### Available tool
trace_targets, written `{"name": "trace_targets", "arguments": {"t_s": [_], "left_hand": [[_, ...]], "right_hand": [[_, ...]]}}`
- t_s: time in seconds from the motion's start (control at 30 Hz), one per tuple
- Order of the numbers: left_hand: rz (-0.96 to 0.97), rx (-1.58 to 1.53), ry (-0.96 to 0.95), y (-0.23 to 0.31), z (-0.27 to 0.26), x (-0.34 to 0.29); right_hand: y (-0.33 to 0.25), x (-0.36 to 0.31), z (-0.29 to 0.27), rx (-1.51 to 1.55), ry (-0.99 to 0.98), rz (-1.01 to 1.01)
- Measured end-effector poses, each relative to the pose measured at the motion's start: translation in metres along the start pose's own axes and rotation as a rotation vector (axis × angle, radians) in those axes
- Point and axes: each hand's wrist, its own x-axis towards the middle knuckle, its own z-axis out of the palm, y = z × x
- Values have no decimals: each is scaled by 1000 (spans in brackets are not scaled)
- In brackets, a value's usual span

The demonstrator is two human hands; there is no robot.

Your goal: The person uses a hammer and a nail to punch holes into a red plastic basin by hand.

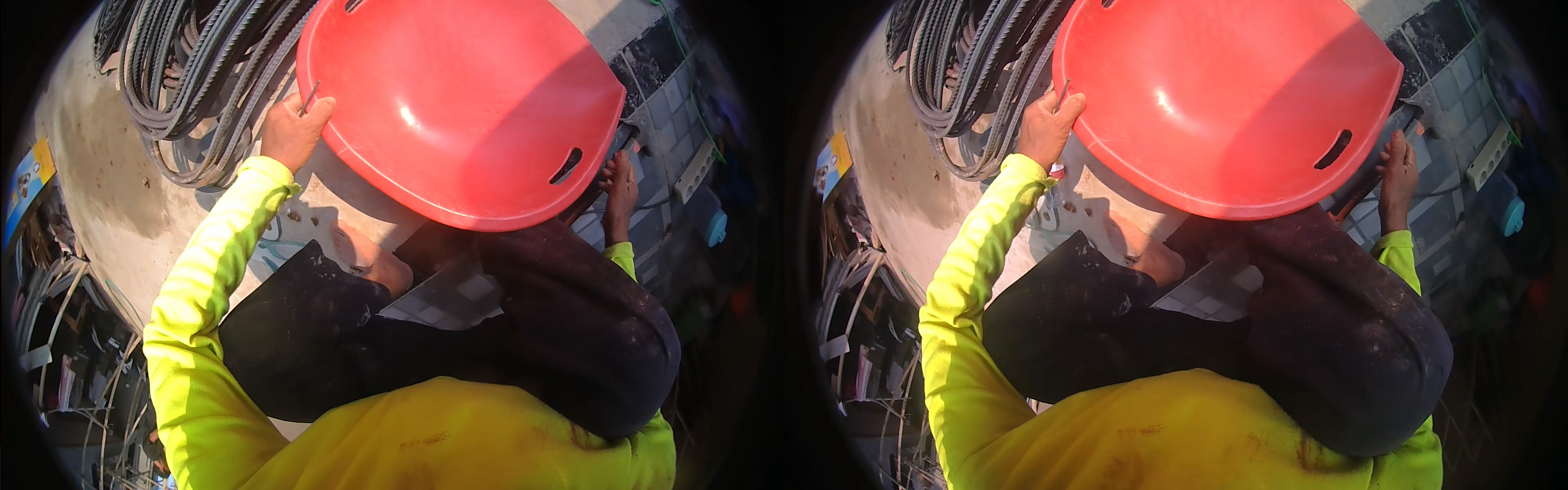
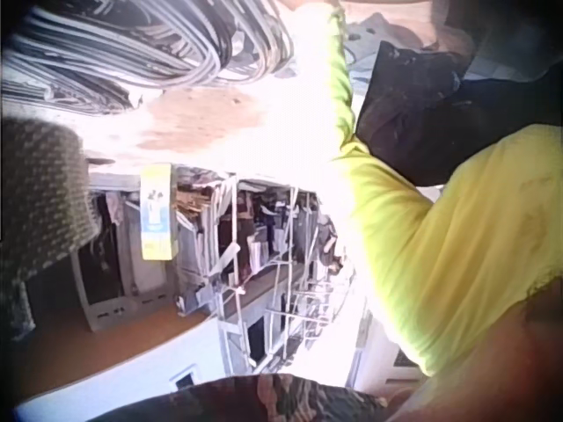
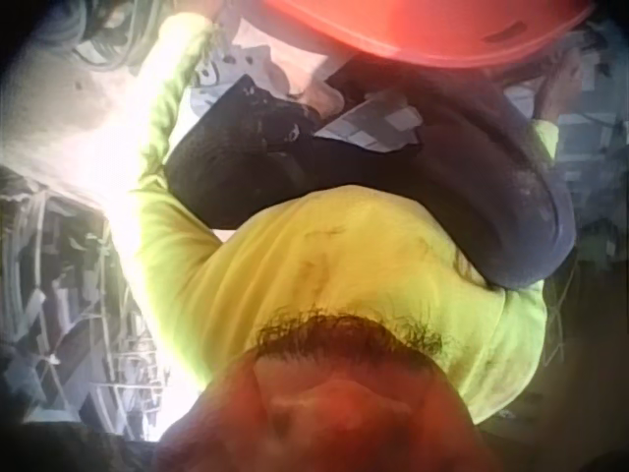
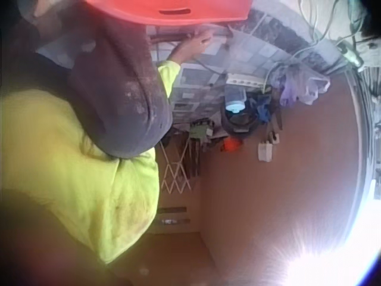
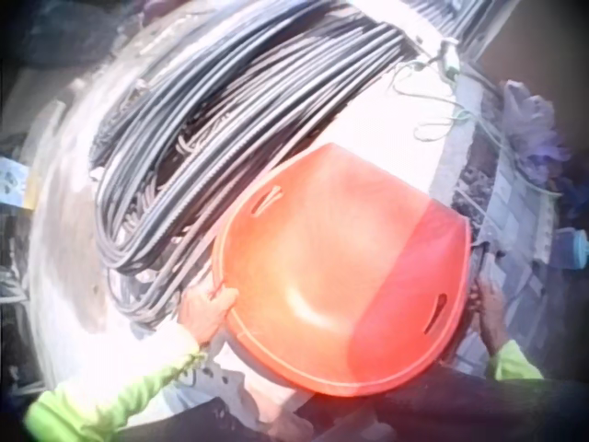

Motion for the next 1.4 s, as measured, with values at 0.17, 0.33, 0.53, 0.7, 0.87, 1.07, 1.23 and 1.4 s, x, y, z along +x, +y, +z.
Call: {"name": "trace_targets", "arguments": {"t_s": [0.17, 0.33, 0.53, 0.7, 0.87, 1.07, 1.23, 1.4], "left_hand": [[56, -80, -6, -23, 5, -18], [24, -157, 25, -55, 25, -32], [56, 51, -303, -59, 31, -36], [-4, -75, -294, -32, 30, -31], [359, 55, -358, 10, -1, -17], [636, 93, -253, 33, 23, 20], [102, -195, -120, 38, 110, 31], [79, -375, 328, 32, 194, 0]], "right_hand": [[-47, -25, 56, 598, -219, -84], [-112, -33, 55, 331, -285, -492], [-154, -68, 18, 207, -197, -616], [-176, -65, -10, 328, -26, -905], [-206, -1, 35, 185, -118, -1124], [-230, 76, 61, 232, -271, -1090], [-235, 76, 66, 177, -178, -1222], [-239, 48, 84, 243, -197, -1131]]}}
